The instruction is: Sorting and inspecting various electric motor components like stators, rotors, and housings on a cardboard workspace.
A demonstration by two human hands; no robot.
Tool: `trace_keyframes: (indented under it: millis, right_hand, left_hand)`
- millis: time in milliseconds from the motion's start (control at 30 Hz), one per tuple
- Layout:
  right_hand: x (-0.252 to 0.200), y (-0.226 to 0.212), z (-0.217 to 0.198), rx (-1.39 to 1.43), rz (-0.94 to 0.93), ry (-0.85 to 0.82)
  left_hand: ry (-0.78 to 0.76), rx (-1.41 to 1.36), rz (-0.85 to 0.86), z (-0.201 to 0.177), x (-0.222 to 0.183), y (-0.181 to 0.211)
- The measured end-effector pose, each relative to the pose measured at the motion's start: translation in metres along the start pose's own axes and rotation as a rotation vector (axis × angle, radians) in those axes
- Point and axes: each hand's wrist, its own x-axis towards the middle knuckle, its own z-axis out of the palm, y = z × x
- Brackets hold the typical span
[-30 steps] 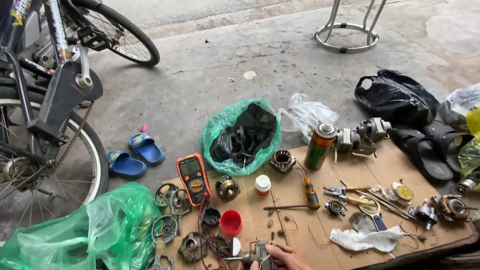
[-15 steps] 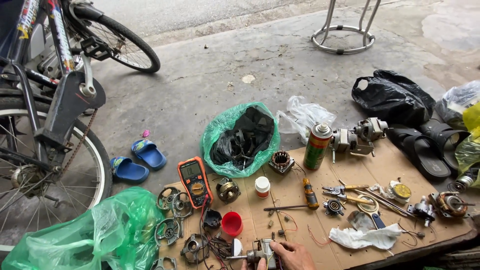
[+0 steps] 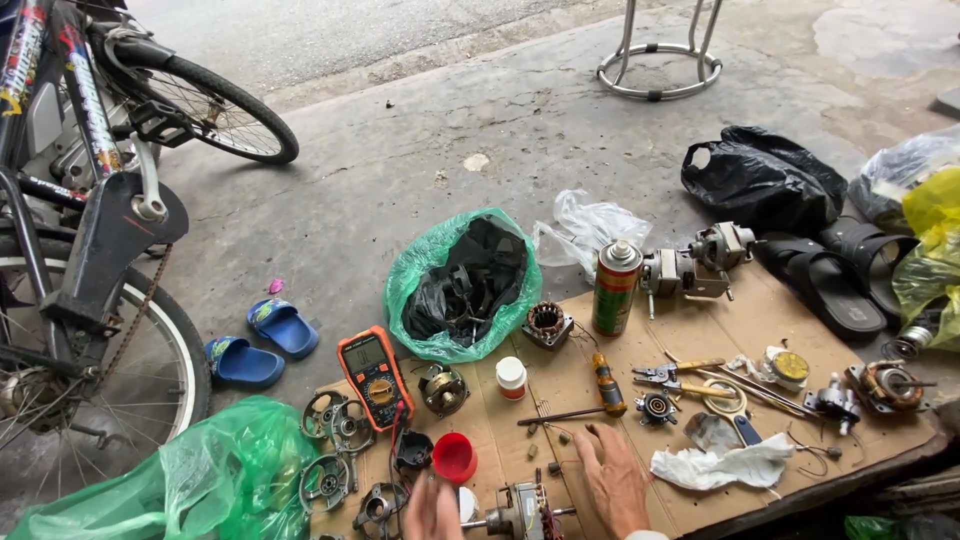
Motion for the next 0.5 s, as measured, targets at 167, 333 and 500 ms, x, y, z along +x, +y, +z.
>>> trace_keyframes:
  millis: [167, 333, 500]
  right_hand:
    - [0.038, 0.057, 0.042, -0.186, -0.442, 0.115]
    - [0.042, 0.067, 0.071, -0.170, -0.561, 0.305]
    - [0.086, 0.161, 0.147, -0.486, -0.469, 0.466]
  left_hand:
    - [-0.491, 0.448, 0.522, 0.028, -0.101, 0.154]
    - [-0.583, 0.675, 1.126, 0.186, 0.066, 0.152]
    - [-0.726, 1.061, 1.049, 0.262, 0.150, 0.197]
